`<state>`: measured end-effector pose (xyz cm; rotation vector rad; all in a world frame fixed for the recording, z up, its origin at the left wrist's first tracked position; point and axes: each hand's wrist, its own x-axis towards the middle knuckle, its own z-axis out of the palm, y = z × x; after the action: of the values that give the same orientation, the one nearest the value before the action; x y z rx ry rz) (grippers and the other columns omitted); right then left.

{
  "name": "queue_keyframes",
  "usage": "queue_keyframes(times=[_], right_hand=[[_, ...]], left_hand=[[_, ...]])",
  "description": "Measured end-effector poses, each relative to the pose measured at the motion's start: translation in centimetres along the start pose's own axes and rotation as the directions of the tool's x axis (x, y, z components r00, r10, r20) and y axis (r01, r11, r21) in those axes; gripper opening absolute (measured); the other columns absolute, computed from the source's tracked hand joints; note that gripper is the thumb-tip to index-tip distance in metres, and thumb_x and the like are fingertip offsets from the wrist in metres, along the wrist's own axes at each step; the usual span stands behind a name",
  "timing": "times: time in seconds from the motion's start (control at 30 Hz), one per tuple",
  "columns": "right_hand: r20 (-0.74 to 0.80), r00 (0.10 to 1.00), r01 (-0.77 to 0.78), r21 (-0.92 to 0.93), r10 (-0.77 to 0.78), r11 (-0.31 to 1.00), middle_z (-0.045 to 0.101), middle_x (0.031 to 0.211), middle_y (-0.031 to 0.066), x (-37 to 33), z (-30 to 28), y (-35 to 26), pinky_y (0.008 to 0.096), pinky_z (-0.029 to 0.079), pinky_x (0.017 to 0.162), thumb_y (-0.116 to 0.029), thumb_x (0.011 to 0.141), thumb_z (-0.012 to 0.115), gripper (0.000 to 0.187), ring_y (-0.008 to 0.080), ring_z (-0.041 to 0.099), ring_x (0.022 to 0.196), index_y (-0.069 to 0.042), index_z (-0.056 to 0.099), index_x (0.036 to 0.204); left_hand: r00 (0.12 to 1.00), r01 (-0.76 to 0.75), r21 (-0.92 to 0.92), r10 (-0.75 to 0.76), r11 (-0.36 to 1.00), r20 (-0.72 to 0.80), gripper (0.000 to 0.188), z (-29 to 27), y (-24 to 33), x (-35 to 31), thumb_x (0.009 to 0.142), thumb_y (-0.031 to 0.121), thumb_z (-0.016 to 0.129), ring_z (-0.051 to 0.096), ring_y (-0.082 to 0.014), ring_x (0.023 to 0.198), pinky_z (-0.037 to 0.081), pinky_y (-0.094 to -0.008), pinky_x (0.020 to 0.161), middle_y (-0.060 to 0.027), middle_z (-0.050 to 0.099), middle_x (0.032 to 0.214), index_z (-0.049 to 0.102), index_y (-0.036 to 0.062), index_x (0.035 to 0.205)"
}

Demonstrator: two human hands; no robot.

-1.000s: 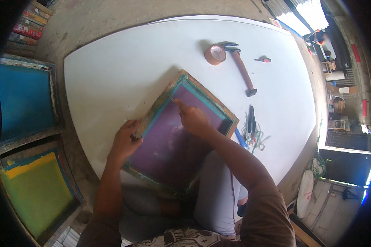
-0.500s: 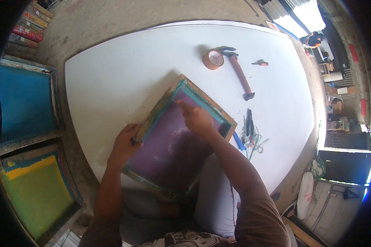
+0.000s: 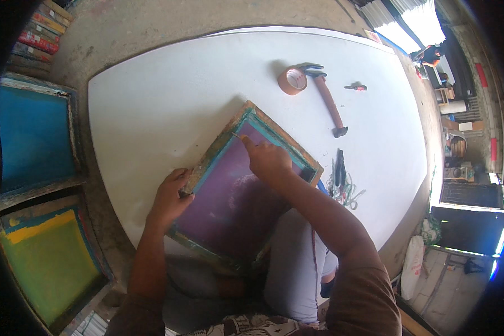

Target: The person sits on the floor and uses a small tool to scrape the edges of a purple screen printing frame. They then use pliers to pull out staples from the frame's edge. The person works on the frame's perimeter, removing old staples and cleaning the surface.

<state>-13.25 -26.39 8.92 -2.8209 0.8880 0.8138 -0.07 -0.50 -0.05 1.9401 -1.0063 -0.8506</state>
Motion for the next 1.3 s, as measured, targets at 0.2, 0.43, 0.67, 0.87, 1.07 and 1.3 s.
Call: queue_keyframes(times=[0.2,0.43,0.67,0.87,1.07,1.3], right_hand=[[-0.121,0.981,0.192,0.602,-0.149,0.775,0.073,0.1,0.0239,2.6,3.6,4.1,0.0533,0.053,0.086,-0.017,0.104,0.051,0.042,0.0441,0.07,0.097,-0.018,0.06,0.145],[0.258,0.965,-0.219,0.887,-0.041,0.407,0.054,0.071,0.002,2.5,2.9,3.2,0.0268,0.038,0.047,-0.026,0.108,0.053,0.045,0.0101,0.044,0.051,-0.017,0.053,0.153],[0.316,0.948,-0.307,0.94,-0.039,0.15,0.05,0.072,-0.002,1.0,2.6,2.3,0.0248,0.037,0.047,-0.027,0.109,0.053,0.045,0.006,0.039,0.052,-0.018,0.053,0.153],[-0.24,0.968,0.083,0.597,0.079,0.798,0.072,0.094,0.015,0.9,4.5,2.6,0.0456,0.054,0.075,-0.027,0.104,0.057,0.04,0.0337,0.068,0.081,-0.024,0.062,0.143],[-0.274,0.958,0.046,0.422,0.079,0.905,0.074,0.097,0.0204,0.5,3.3,2.2,0.0536,0.056,0.079,-0.026,0.102,0.057,0.036,0.0408,0.072,0.09,-0.029,0.065,0.138],[-0.215,0.976,0.027,0.269,0.033,0.963,0.073,0.092,0.0205,0.4,1.3,1.2,0.0534,0.056,0.078,-0.022,0.102,0.052,0.04,0.041,0.072,0.088,-0.028,0.062,0.14]], left_hand=[[0.999,-0.044,0.006,0.044,0.999,-0.017,0.068,0.6,-0.3,0.5,0.074,0.004,0.082,0.063,-0.0334,0.116,0.056,-0.0404,0.09,-0.012,0.059,0.138,0.06,0.0017,0.138],[1.0,0.024,-0.017,-0.024,1.0,-0.012,0.07,0.0,0.1,0.3,0.074,0.005,0.083,0.063,-0.0337,0.118,0.056,-0.0395,0.091,-0.0126,0.059,0.139,0.06,0.0011,0.139],[1.0,0.018,-0.08,-0.019,0.997,-0.016,0.071,-0.4,0.6,0.1,0.074,0.004,0.081,0.06,-0.0342,0.124,0.051,-0.0384,0.102,-0.0134,0.058,0.141,0.059,0.0023,0.142],[0.997,0.081,-0.107,-0.08,0.991,0.012,0.072,-0.6,1.1,0.0,0.075,0.005,0.079,0.058,-0.0344,0.128,0.049,-0.0382,0.106,-0.0134,0.057,0.144,0.058,0.0031,0.143],[0.999,0.042,-0.013,-0.041,0.999,0.015,0.076,-0.3,0.8,0.1,0.075,0.007,0.08,0.057,-0.0351,0.129,0.048,-0.0403,0.108,-0.0134,0.056,0.146,0.055,0.004,0.147],[1.0,-0.013,0.034,0.013,0.999,0.005,0.077,-0.3,0.3,-0.1,0.076,0.008,0.08,0.055,-0.035,0.129,0.047,-0.0412,0.109,-0.0129,0.055,0.146,0.052,0.0046,0.148]])
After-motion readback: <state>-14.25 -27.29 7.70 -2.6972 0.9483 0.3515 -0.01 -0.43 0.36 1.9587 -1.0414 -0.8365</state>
